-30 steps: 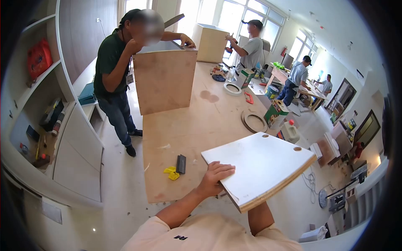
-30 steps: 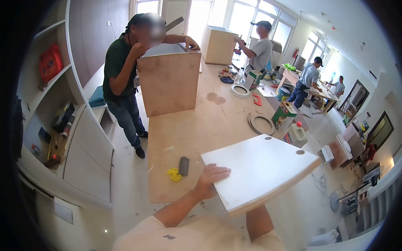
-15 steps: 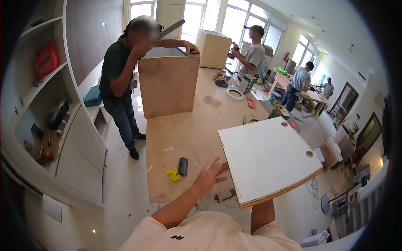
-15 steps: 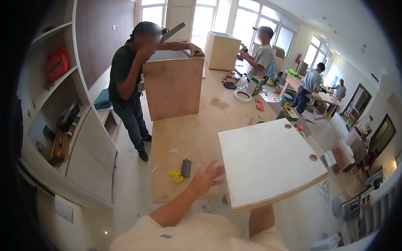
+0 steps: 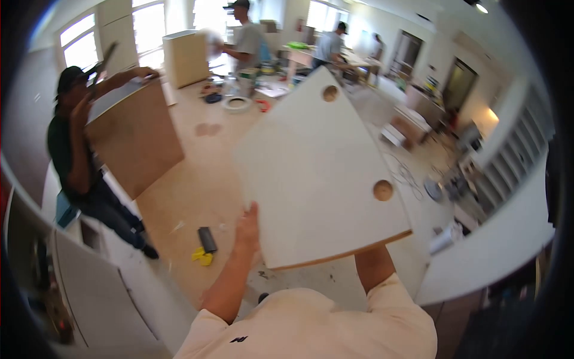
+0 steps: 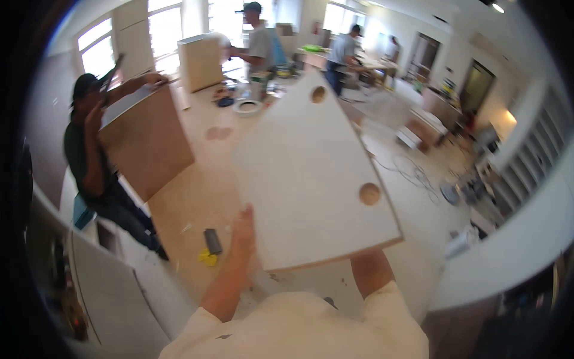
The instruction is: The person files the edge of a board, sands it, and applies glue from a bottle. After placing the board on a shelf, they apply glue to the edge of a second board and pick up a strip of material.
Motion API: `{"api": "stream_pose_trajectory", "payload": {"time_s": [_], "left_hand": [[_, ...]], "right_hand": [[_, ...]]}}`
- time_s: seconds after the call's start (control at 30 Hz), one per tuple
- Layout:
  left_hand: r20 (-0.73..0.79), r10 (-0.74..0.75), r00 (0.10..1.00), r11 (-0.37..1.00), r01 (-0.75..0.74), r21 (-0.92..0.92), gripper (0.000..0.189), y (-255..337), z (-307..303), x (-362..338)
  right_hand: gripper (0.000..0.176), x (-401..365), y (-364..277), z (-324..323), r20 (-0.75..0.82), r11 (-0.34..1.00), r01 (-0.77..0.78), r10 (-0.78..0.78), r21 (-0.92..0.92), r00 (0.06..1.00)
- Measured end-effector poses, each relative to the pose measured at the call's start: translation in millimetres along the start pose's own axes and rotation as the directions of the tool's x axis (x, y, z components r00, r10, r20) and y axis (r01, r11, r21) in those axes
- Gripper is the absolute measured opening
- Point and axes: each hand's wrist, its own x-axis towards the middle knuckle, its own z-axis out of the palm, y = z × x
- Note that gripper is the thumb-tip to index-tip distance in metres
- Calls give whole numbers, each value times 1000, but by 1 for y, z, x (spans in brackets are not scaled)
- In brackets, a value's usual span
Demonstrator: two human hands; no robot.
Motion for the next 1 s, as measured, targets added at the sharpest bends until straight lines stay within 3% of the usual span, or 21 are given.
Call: {"api": "stream_pose_trajectory", "payload": {"time_s": [0.1, 0.17, 0.27, 0.3, 0.4, 0.43, 0.53, 0.6, 0.63, 0.7, 0.8, 0.9, 1.0], "left_hand": [[47, 104, 993, 994, -101, -49, 48, -11, 5, 10], [164, 138, 977, 989, -129, -67, 42, -16, 15, 12], [266, 175, 948, 984, -180, -4, 44, -33, 38, 15], [313, 164, 936, 984, -178, 17, 43, -40, 48, 14], [440, 112, 891, 983, -165, 84, 40, -66, 90, 4], [474, 85, 877, 981, -156, 112, 41, -76, 108, -3], [553, 22, 833, 959, -173, 223, 43, -118, 164, -24], [597, -81, 798, 938, -141, 316, 46, -145, 197, -43], [618, -162, 769, 928, -95, 361, 47, -158, 219, -58], [671, -282, 686, 902, -50, 429, 46, -190, 253, -76], [681, -366, 635, 890, 25, 455, 45, -234, 296, -108], [716, -403, 570, 885, 43, 464, 44, -255, 324, -136], [742, -441, 506, 825, -97, 557, 44, -280, 344, -143]], "right_hand": [[88, -20, -59, -14, 38, 997, 54, -52, -49, 998], [89, -49, -94, -23, 75, 992, 91, -85, -84, 994], [106, -119, -122, -32, 148, 984, 143, -127, -108, 981], [101, -140, -127, -38, 237, 987, 136, -114, -80, 965], [98, -205, -138, -101, 224, 963, 219, -181, -158, 958], [75, -234, -142, -105, 210, 956, 241, -204, -170, 956], [53, -312, -148, -139, -36, 890, 309, -340, -336, 940], [38, -361, -155, -159, -87, 895, 354, -390, -272, 917], [35, -383, -157, -165, -240, 875, 365, -446, -317, 862], [33, -425, -165, -180, -307, 862, 403, -491, -308, 815], [48, -480, -171, -197, -398, 819, 379, -549, -431, 735], [40, -514, -172, -187, -445, 832, 416, -550, -368, 707], [46, -540, -172, -188, -481, 832, 410, -552, -374, 681]]}}
